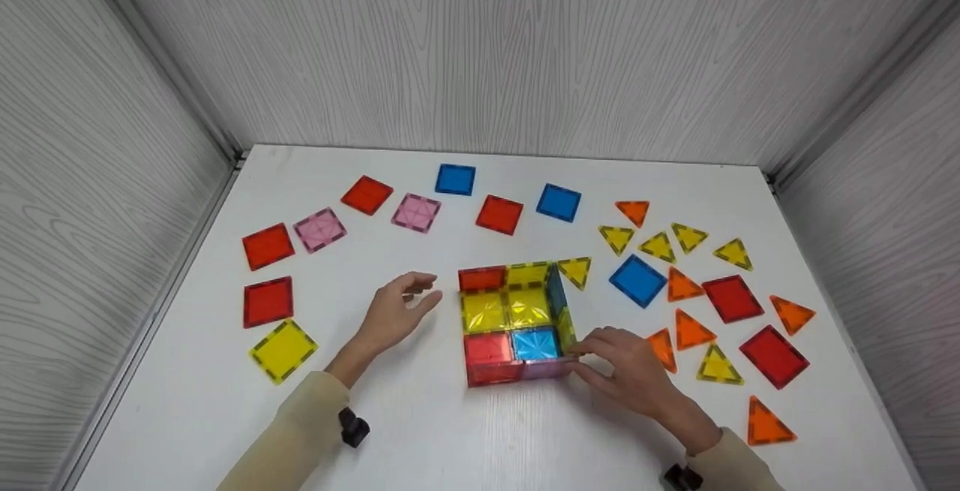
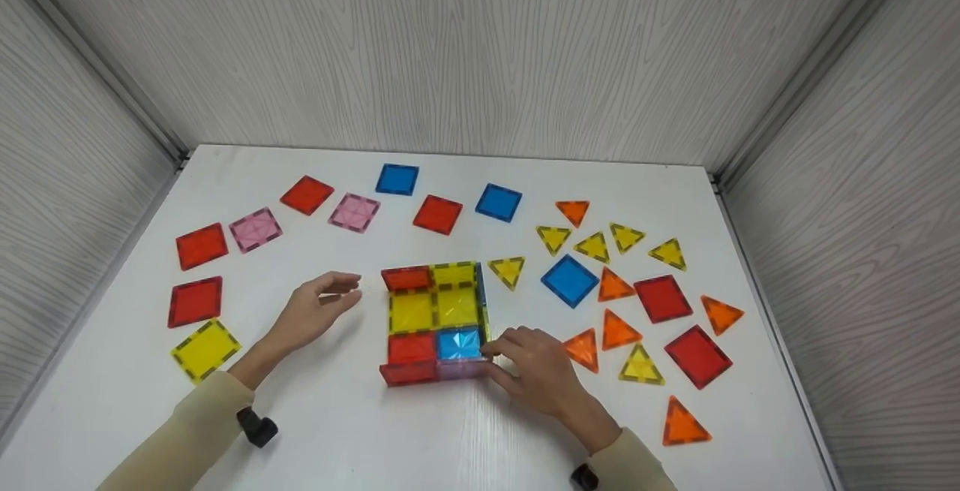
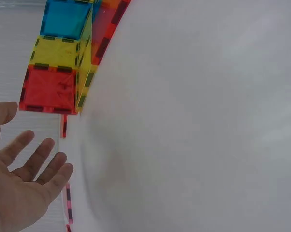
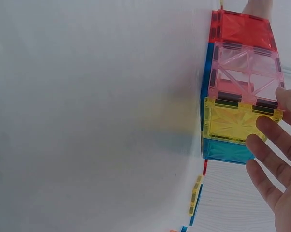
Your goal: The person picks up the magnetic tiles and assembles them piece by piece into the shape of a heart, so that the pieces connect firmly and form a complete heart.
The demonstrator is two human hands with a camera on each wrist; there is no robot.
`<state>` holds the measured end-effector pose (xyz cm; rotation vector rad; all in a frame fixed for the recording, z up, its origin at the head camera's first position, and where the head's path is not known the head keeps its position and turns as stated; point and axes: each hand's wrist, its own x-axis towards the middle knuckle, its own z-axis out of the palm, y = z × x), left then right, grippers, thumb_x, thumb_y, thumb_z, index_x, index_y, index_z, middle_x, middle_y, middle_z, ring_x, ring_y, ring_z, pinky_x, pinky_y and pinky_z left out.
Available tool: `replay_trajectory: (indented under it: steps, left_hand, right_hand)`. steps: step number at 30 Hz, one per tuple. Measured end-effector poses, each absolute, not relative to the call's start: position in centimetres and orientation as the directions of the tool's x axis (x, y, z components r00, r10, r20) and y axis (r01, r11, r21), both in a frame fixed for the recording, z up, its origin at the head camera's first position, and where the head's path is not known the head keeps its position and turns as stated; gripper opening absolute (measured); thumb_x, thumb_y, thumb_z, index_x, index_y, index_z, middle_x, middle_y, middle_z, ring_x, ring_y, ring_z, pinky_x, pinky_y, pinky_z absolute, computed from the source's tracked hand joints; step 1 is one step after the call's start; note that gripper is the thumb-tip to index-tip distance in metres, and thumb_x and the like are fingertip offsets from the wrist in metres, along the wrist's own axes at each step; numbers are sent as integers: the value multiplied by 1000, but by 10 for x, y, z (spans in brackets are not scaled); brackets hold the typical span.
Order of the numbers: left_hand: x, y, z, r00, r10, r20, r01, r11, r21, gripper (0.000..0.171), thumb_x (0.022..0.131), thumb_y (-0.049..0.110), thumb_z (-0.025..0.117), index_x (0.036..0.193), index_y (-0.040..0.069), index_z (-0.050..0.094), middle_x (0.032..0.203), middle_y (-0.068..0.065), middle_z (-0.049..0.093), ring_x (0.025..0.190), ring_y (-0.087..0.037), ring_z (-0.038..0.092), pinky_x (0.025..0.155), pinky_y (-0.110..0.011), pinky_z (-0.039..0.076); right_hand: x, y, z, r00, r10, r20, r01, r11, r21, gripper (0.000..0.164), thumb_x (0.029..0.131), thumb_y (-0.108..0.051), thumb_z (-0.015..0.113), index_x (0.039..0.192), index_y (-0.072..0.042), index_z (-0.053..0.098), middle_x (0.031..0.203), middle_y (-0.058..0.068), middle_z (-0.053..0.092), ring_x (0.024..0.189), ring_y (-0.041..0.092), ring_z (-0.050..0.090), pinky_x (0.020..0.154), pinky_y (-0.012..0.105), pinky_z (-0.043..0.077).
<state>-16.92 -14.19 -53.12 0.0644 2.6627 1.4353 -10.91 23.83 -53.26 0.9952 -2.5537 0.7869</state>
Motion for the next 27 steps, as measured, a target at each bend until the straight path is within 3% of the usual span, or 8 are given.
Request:
replay_trajectory:
  steps: [11, 19, 27]
  left_hand:
    - [-111, -230, -520, -998, 42, -39, 6, 755, 655, 60, 98, 35, 74, 151, 14, 55, 152, -14, 56, 143, -36, 50, 118, -62, 45]
    - [-91, -284, -524, -996, -44, -79, -82, 812, 579, 64, 97, 36, 75, 151, 10, 52, 149, -24, 48, 137, -44, 45, 112, -70, 45]
    - [-81, -309, -543, -998, -54, -15, -55, 908, 416, 67, 91, 34, 80, 147, 6, 57, 143, -30, 50, 126, -50, 49, 104, -71, 49]
  right_hand:
    - [-111, 241, -530, -717, -545, 434, -694, 617, -372, 19, 86, -24, 89, 102, -19, 80, 90, -9, 76, 82, 10, 70, 74, 27, 60]
    - [-112, 241, -528, -714, -565, 414, -699, 614, -366, 21, 85, -26, 89, 103, -18, 81, 93, -7, 76, 84, 10, 69, 76, 28, 61]
    - [-114, 243, -529, -686, -578, 442, -722, 617, -315, 25, 80, -25, 93, 101, -19, 81, 93, -8, 76, 84, 9, 69, 74, 27, 61]
